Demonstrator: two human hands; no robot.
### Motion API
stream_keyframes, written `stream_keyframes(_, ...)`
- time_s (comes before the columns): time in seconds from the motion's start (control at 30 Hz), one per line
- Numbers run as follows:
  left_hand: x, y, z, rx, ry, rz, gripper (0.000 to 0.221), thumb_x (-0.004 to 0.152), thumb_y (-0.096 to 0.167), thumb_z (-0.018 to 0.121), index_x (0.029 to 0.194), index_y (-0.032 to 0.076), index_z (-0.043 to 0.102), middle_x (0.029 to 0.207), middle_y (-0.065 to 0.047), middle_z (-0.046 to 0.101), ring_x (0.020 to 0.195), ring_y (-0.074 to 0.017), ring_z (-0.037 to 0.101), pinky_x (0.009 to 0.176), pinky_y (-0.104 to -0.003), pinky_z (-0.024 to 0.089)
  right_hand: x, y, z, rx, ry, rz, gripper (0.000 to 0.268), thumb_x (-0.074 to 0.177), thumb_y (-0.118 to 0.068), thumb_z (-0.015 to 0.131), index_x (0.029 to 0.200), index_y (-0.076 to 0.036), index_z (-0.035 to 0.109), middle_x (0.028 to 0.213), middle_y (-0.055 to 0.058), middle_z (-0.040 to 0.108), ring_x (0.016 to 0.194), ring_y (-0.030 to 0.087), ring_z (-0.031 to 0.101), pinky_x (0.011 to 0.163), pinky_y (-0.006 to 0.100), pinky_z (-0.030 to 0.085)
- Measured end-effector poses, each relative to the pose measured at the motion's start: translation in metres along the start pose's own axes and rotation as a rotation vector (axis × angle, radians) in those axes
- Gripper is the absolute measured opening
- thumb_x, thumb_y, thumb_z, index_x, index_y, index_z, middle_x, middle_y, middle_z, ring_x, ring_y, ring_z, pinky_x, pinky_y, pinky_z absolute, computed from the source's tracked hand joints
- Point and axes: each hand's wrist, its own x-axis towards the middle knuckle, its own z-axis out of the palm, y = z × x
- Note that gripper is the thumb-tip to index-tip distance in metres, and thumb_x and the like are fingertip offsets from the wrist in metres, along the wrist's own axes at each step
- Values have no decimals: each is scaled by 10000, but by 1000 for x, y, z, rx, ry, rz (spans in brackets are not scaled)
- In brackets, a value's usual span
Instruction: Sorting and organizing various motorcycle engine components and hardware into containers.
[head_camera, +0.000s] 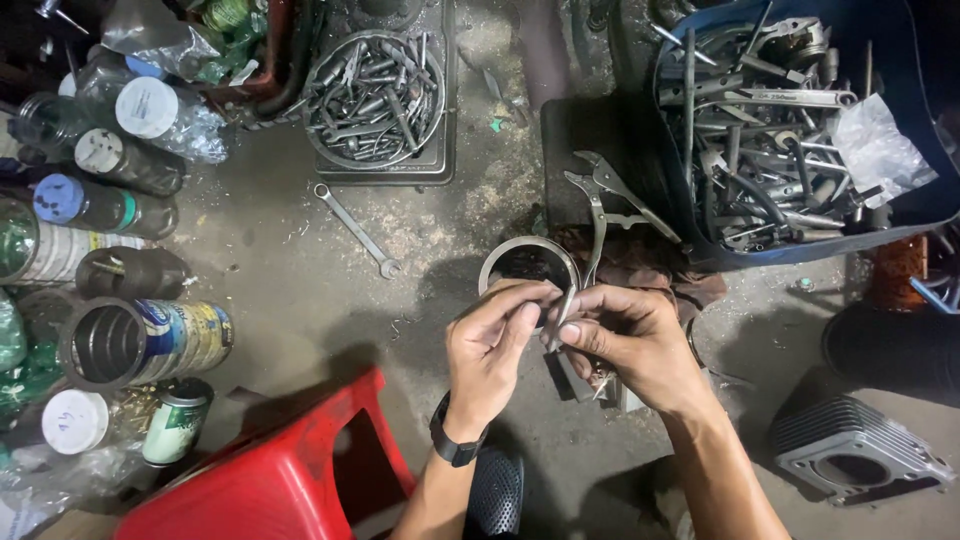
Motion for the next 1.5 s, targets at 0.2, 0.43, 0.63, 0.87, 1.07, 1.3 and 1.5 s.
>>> stream_keyframes(0.2,1,-1,-1,-7,-7,-1,206,1063,70,612,1204,-45,708,1193,-111,710,1092,-167,694,961,-290,565,2,0,1,-63,1,5,174,885,-40,740,1026,62,738,726,83,681,568,123,613,478,266,495)
stream_keyframes(0.43,0,-6,-5,12,-1,8,194,1059,57,620,1200,-41,710,1204,-117,713,1110,-174,694,973,-293,564,4,2,3,-88,11,21,192,866,-34,752,1036,55,739,725,79,694,566,117,619,481,260,505)
stream_keyframes(0.63,1,-6,-6,8,6,-1,203,1042,53,632,1205,-36,714,1187,-105,721,1070,-166,704,923,-285,574,6,-2,6,-128,10,43,190,858,-40,756,1029,44,754,720,76,708,551,105,618,460,250,495)
stream_keyframes(0.87,1,-9,-7,16,4,5,205,1038,53,639,1210,-32,712,1187,-107,720,1082,-167,702,944,-291,573,8,-1,8,-201,23,36,188,849,-53,774,1012,40,764,712,70,709,565,98,627,479,242,502)
stream_keyframes(1.07,5,-31,-18,-60,-34,12,144,1029,33,650,1134,-44,714,1183,-137,716,1088,-202,706,943,-331,597,13,-3,15,-327,49,21,180,844,-103,781,991,0,787,722,46,732,575,76,638,475,245,530)
stream_keyframes(1.3,43,-105,-78,383,345,-219,249,1039,138,556,1268,47,590,1073,-117,718,849,-196,686,750,-346,589,39,45,-24,-954,400,67,263,905,-261,779,1009,-20,786,678,146,722,551,169,634,520,350,490)
stream_keyframes(1.5,57,-138,-90,766,111,-277,486,836,245,861,1208,39,624,938,-86,687,831,-173,642,735,-325,521,40,77,-56,-945,452,49,326,882,-309,783,995,-3,762,784,155,754,624,186,683,598,357,539)
